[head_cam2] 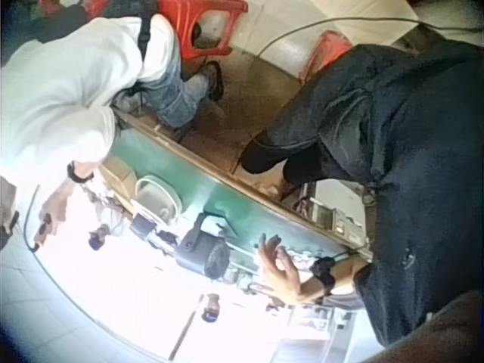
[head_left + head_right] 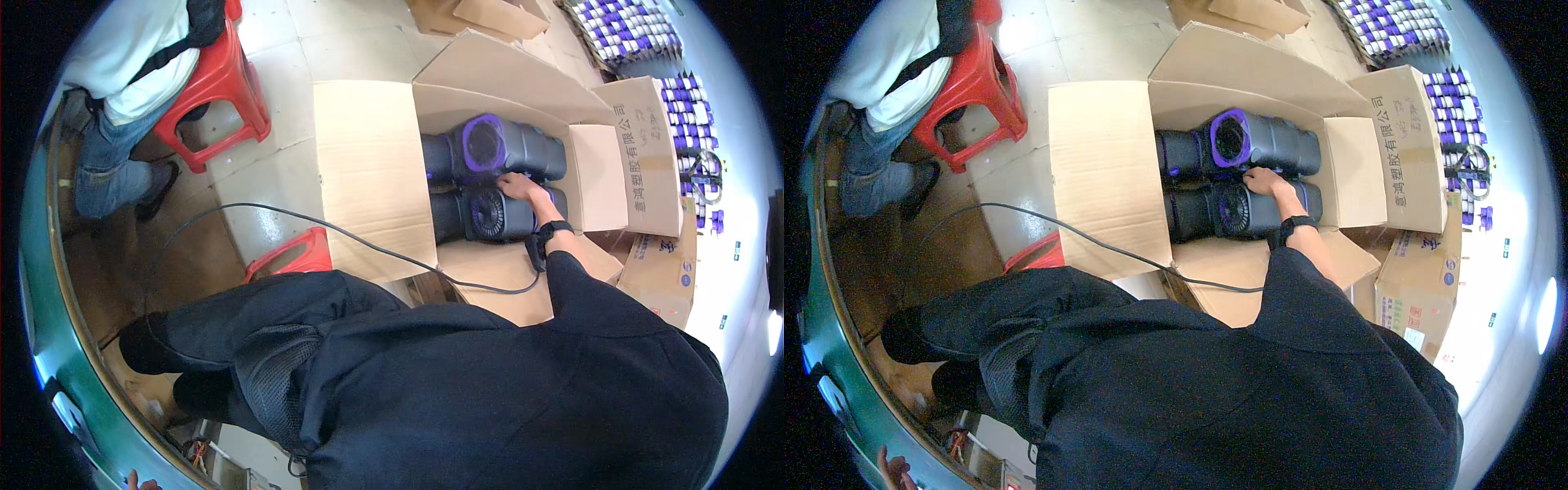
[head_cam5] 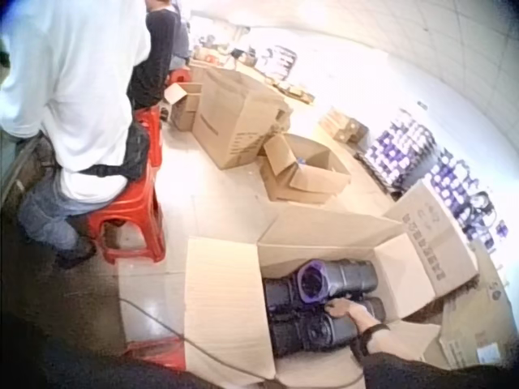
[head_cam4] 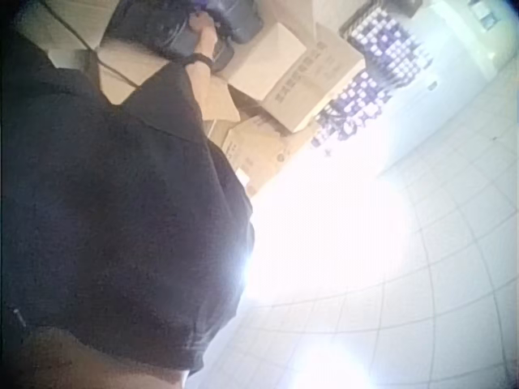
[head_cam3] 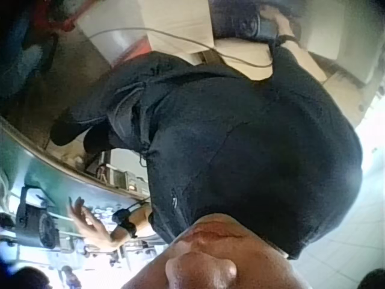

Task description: Assembling and testing portable mini fans on a factory production line.

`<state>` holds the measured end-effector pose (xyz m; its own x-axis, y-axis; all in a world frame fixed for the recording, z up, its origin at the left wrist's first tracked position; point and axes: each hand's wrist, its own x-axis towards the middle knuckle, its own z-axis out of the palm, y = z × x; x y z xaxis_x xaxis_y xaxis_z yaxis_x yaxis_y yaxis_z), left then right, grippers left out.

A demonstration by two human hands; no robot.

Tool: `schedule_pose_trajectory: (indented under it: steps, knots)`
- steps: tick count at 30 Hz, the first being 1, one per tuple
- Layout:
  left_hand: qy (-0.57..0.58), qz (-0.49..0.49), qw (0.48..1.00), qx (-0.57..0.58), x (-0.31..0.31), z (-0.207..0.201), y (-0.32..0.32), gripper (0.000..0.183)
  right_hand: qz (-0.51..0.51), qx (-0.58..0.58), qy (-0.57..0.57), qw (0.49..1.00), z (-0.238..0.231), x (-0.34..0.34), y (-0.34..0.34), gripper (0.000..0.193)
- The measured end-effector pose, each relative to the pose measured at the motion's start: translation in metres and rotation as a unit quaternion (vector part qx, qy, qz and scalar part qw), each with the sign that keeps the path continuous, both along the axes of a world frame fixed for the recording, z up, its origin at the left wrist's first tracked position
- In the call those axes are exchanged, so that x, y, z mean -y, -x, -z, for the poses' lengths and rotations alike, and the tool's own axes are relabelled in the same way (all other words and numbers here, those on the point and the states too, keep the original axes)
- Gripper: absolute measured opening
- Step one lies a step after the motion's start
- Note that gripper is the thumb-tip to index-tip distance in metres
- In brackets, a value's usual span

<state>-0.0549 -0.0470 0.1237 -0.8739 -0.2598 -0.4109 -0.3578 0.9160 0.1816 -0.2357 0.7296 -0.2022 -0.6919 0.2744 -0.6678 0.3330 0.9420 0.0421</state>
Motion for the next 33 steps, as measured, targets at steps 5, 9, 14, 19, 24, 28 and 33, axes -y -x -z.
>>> schedule_pose_trajectory:
  steps: [5,9,14,19,24,28,33]
  knots:
    - [-0.013,-0.030,0.999,-0.013,-0.002,0.003,-0.008,0.045,-0.008,-0.018,-0.044,0.999,0.010,-0.006,0.020,0.040]
    - [-0.001,-0.022,1.000,0.000,-0.007,-0.001,0.001,0.044,0.035,-0.077,0.029,0.996,0.005,-0.019,0.013,0.029]
    - [-0.021,-0.013,1.000,-0.014,0.000,0.000,-0.003,0.044,0.262,-0.133,0.088,0.952,0.003,-0.024,0.008,0.033]
    - [-0.009,-0.002,1.000,0.002,0.007,0.001,-0.005,0.043,0.655,-0.216,0.321,0.649,-0.004,-0.014,0.024,0.073]
    - [-0.011,0.013,1.000,-0.005,-0.001,-0.004,0.011,0.042,0.695,-0.198,0.489,0.488,-0.001,-0.034,0.017,0.078]
    - [-0.008,-0.027,1.000,0.002,0.004,0.003,-0.002,0.041,0.740,-0.193,0.448,0.463,0.018,-0.023,0.041,0.070]
    - [-0.012,-0.017,1.000,-0.005,0.003,0.004,0.001,0.042,0.650,-0.239,0.236,0.682,0.010,-0.027,0.032,0.074]
